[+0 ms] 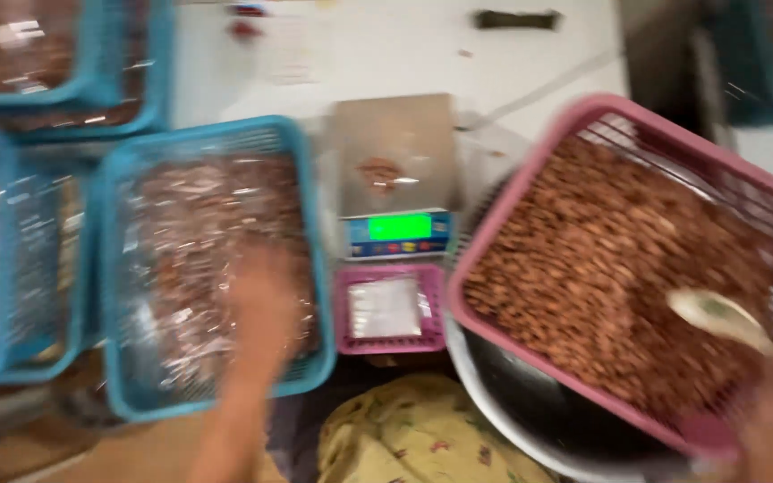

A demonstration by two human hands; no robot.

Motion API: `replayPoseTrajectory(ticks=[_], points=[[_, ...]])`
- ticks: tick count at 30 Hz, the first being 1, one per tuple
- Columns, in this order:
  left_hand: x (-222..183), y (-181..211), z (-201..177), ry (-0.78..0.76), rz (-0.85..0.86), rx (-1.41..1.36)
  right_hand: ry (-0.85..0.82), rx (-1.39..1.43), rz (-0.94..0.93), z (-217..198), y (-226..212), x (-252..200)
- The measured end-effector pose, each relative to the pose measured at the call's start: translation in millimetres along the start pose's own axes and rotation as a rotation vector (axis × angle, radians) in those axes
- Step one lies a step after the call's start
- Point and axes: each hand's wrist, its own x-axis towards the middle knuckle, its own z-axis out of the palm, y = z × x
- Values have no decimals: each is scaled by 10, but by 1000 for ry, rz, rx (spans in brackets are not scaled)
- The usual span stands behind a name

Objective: Scooping peanuts from a basket into small plastic bags and weighing them on a digital scale.

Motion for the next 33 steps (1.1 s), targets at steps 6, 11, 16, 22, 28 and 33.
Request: replayPoseTrajectory(ticks=[6,11,16,22,28,33], points=[[-265,1137,764,-591,306,-190,-40,-244,99,-85,-1027,69],[-100,1201,263,-757,315,-42,-120,-727,48,-106,-531,-9],[-121,998,-336,-201,416,-148,-216,-639,188,220,-470,-44],[-127,883,-476,-24,463,-498,-141,10,454,455,-613,17],[244,1222,-847,79,696,-738,8,406,740,576,-559,60],[584,1784,-1049,-31,691,-953,99,527,735,462,-520,22]])
